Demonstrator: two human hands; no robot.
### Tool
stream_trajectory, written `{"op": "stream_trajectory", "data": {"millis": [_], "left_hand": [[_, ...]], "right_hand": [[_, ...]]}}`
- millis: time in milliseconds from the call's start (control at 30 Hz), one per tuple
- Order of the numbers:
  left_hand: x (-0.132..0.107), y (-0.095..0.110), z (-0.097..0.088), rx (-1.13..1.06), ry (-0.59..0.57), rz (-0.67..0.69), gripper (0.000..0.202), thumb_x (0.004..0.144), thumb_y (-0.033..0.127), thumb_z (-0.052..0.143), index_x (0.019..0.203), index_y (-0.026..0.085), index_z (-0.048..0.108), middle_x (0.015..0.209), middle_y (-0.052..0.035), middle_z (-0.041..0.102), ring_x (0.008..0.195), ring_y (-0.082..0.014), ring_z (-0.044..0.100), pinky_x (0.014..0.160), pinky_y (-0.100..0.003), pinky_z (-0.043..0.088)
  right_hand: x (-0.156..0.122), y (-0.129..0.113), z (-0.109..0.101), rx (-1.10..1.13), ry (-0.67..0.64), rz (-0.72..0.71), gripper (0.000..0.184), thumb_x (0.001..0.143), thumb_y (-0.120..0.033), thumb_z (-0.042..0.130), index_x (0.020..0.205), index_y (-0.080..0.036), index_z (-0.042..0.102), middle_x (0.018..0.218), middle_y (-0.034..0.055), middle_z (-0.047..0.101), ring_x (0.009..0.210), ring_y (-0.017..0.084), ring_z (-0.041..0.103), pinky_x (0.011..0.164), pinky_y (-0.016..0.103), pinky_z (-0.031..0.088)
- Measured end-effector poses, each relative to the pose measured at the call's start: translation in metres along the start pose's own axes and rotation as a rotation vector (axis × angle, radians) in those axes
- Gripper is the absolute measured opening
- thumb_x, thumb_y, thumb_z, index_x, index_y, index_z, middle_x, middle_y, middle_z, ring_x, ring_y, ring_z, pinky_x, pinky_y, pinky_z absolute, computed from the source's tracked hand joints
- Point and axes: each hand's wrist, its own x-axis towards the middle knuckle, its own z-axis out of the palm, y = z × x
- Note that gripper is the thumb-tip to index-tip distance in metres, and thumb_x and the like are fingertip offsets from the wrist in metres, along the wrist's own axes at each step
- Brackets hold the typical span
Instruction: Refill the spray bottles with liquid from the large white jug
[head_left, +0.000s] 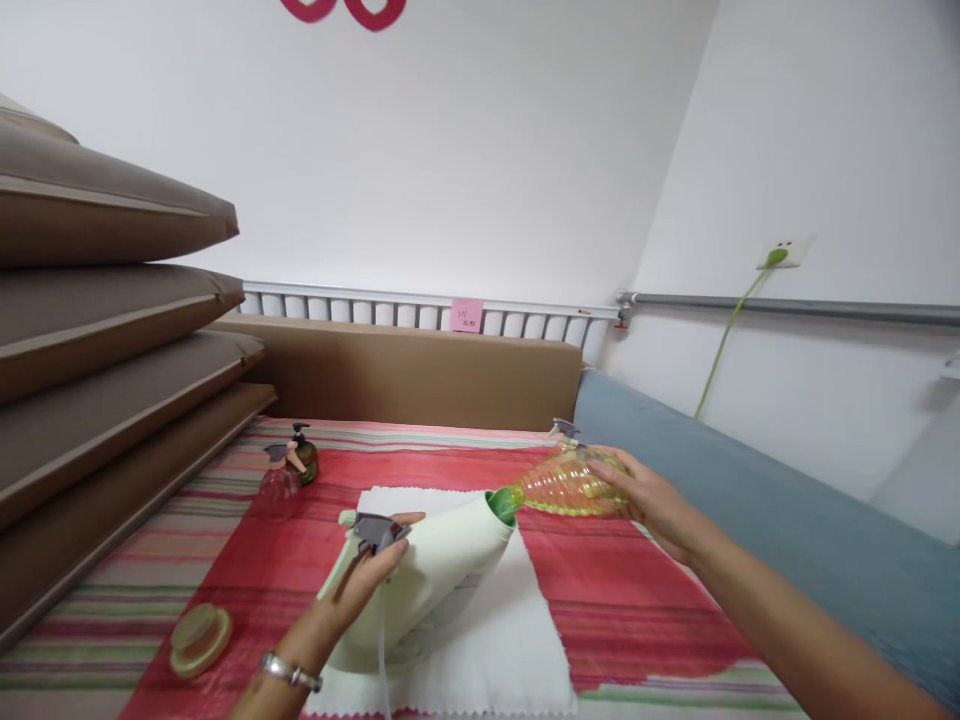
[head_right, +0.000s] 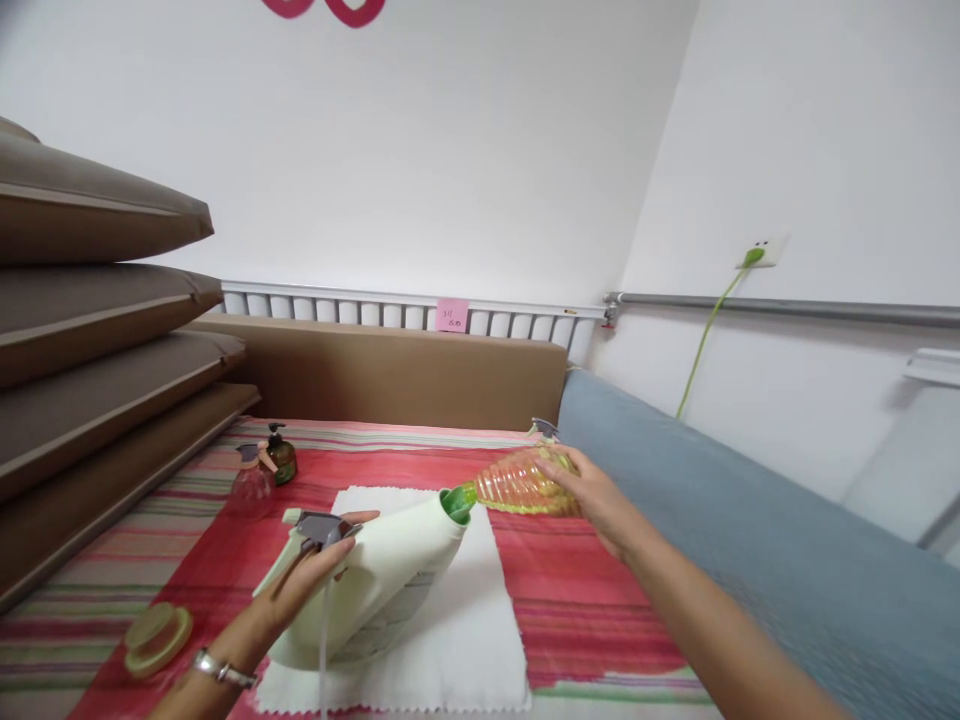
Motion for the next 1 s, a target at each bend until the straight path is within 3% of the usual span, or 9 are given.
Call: {"op": "stream_trajectory", "data": {"millis": [133, 367, 533, 667, 833, 1000], "left_hand": [[0.0, -0.003, -0.002, -0.024, -0.005, 0.004, 0.054, 0.077, 0.047, 0.053, 0.122, 0.018, 0.057, 0.103, -0.008, 0.067, 0.095, -0.0273, 0.058, 0.085, -0.038, 0.044], [-0.002, -0.003, -0.002, -0.005, -0.014, -0.019, 0.056, 0.077, 0.047, 0.052, 0.126, 0.018, 0.053, 0.11, -0.0082, 0.064, 0.097, -0.0276, 0.057, 0.082, -0.037, 0.044], [-0.003, -0.004, -0.001, 0.017, -0.007, -0.023, 0.054, 0.077, 0.048, 0.051, 0.123, 0.019, 0.056, 0.106, -0.0073, 0.065, 0.091, -0.0264, 0.058, 0.077, -0.035, 0.045], [0.0, -0.011, -0.003, -0.01, -0.028, -0.006, 0.053, 0.078, 0.046, 0.052, 0.125, 0.02, 0.054, 0.109, -0.0071, 0.064, 0.096, -0.0271, 0.057, 0.081, -0.035, 0.044], [0.003, -0.021, -0.006, -0.036, -0.037, 0.006, 0.054, 0.08, 0.046, 0.051, 0.128, 0.021, 0.051, 0.107, -0.007, 0.065, 0.094, -0.0264, 0.058, 0.081, -0.035, 0.045], [0.002, -0.021, -0.006, -0.005, -0.02, -0.002, 0.055, 0.08, 0.045, 0.051, 0.128, 0.02, 0.05, 0.102, -0.0069, 0.065, 0.086, -0.0252, 0.058, 0.074, -0.035, 0.046]], "right_hand": [[-0.001, -0.001, 0.002, -0.036, -0.011, -0.014, 0.044, 0.076, -0.046, 0.064, 0.112, -0.024, 0.052, 0.119, 0.0085, 0.06, 0.103, 0.027, 0.059, 0.067, 0.031, 0.059], [0.003, -0.009, 0.002, -0.152, 0.019, -0.049, 0.049, 0.073, -0.05, 0.065, 0.112, -0.024, 0.052, 0.113, 0.0088, 0.062, 0.096, 0.027, 0.063, 0.057, 0.027, 0.057], [0.006, -0.017, 0.002, -0.268, 0.004, -0.072, 0.053, 0.073, -0.054, 0.064, 0.116, -0.027, 0.05, 0.111, 0.0073, 0.062, 0.094, 0.026, 0.064, 0.06, 0.027, 0.057], [0.005, -0.024, 0.002, -0.34, -0.003, -0.106, 0.057, 0.073, -0.056, 0.062, 0.12, -0.027, 0.047, 0.113, 0.008, 0.062, 0.093, 0.026, 0.064, 0.06, 0.028, 0.057], [0.006, -0.032, 0.004, -0.443, 0.01, -0.157, 0.061, 0.071, -0.057, 0.063, 0.122, -0.027, 0.047, 0.12, 0.0089, 0.059, 0.099, 0.029, 0.061, 0.069, 0.034, 0.057], [0.005, -0.042, 0.009, -0.548, 0.027, -0.224, 0.063, 0.068, -0.056, 0.066, 0.121, -0.028, 0.049, 0.12, 0.0068, 0.06, 0.107, 0.031, 0.057, 0.091, 0.044, 0.048]]}}
